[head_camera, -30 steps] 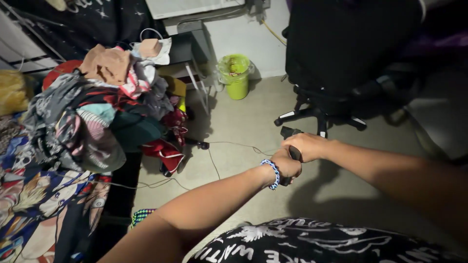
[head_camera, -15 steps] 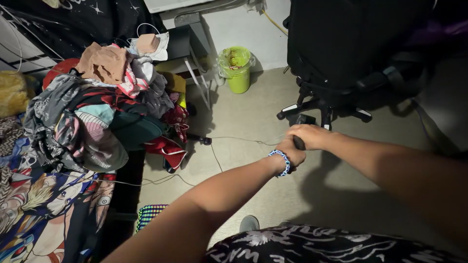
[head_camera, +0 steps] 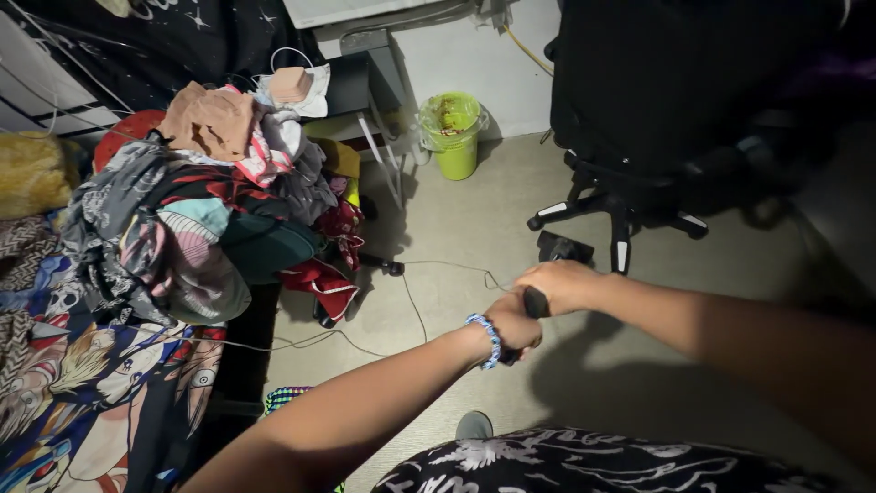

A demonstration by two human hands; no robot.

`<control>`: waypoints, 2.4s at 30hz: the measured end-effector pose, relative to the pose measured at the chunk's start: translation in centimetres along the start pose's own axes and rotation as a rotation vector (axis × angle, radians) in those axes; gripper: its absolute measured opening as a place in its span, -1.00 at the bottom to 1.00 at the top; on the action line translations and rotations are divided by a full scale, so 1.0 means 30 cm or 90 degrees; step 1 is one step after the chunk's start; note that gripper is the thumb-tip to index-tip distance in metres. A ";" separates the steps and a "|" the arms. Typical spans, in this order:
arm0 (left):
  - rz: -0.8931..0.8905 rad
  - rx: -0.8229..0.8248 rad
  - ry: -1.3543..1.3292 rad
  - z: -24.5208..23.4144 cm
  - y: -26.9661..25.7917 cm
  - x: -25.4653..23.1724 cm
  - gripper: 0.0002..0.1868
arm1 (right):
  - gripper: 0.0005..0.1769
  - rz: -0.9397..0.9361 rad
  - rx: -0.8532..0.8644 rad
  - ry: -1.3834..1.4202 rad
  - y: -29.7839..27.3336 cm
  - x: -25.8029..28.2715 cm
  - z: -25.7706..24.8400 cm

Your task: The person vacuums the floor of a bedroom using a vacuum cleaner, maneuvering the vacuum head around a chair, a bed, and a wardrobe.

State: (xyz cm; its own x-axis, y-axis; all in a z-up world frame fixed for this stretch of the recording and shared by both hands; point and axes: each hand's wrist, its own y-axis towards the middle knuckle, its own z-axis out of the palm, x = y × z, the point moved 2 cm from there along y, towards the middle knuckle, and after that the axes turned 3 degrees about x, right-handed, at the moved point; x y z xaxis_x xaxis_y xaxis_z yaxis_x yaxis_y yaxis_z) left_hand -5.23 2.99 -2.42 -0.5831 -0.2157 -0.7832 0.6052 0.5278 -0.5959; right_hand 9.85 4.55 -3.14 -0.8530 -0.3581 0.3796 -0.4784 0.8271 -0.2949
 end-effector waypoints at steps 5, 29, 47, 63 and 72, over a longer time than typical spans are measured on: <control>-0.033 0.030 0.021 -0.101 -0.159 0.039 -0.51 | -0.50 -0.021 0.010 0.023 0.030 0.186 -0.030; 0.070 0.139 -0.010 -0.166 0.010 -0.018 -0.25 | -0.59 0.179 -0.078 -0.020 0.051 0.066 -0.023; 0.053 0.124 -0.033 -0.150 0.543 -0.118 0.09 | -0.19 0.358 -0.012 -0.028 -0.255 -0.269 0.155; 0.027 0.061 0.019 0.010 0.262 -0.081 -0.11 | 0.04 0.393 -0.066 0.085 -0.194 -0.094 0.006; 0.011 0.160 -0.010 -0.164 -0.088 -0.061 -0.07 | -0.36 0.111 -0.064 0.067 -0.025 -0.021 0.015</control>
State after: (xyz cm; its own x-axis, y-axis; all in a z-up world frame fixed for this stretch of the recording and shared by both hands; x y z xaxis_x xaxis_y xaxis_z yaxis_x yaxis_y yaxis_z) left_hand -8.43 6.03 1.45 -0.5635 -0.2224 -0.7956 0.7324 0.3110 -0.6057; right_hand 10.66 3.96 -3.57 -0.8918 -0.1630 0.4220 -0.2982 0.9133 -0.2774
